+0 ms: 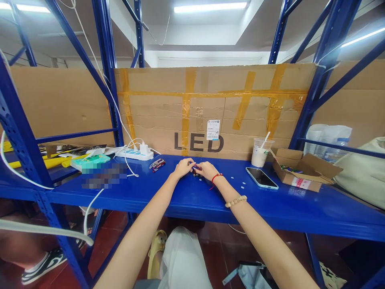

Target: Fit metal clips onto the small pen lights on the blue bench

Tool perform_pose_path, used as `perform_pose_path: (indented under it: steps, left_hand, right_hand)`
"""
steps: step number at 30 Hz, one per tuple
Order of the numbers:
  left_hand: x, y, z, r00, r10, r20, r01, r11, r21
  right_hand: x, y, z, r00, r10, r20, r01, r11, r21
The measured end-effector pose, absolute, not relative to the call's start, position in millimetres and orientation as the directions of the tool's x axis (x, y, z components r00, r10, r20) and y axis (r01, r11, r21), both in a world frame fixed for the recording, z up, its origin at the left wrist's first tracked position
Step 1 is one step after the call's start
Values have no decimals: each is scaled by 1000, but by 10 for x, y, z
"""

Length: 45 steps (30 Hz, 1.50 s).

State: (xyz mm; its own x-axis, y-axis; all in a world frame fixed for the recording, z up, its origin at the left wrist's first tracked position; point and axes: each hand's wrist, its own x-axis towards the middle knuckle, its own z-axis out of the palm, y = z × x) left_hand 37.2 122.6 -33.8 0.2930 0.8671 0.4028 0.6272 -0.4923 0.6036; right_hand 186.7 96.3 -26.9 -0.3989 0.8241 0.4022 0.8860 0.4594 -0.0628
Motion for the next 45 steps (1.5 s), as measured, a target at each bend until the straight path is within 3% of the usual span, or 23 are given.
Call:
perform_pose_path:
  steps: [6,12,21,24,29,39,43,45]
  left_hand:
    - [382,1228,-335,308,856,416,584,-515,628]
    - [415,1295,-372,267,836,479,472,-547,692]
    - [445,1281,-334,166,851,499,356,-523,774]
    - [447,1298,-330,199,855,479,327,-519,790]
    - [465,1316,-360,279,853,440,279,-511,813]
    - [413,1336,-316,103,953,284,101,-295,950]
    - [432,1308,-301,132,962,238,32,-244,969]
    - [436,1281,-294,150,961,231,13,-235,972]
  right_hand:
    - [1835,917,-253,-367,840,401,910,413,-32]
    - [1815,914,-243,-306,813,496,918,390,-72]
    - [1946,1049,-284,-132,760,636,872,395,-291]
    - [2014,1082,-298,-62,761,646,845,385,-372]
    - [2022,1093,-299,12,779,627,811,360,-461]
    - [2121,1079,-333,233,897,377,821,26,-570]
    - [2078,1076,-300,168,898,407,776,134,-616]
    - [2036,1084,-289,119,896,429,653,255,-713]
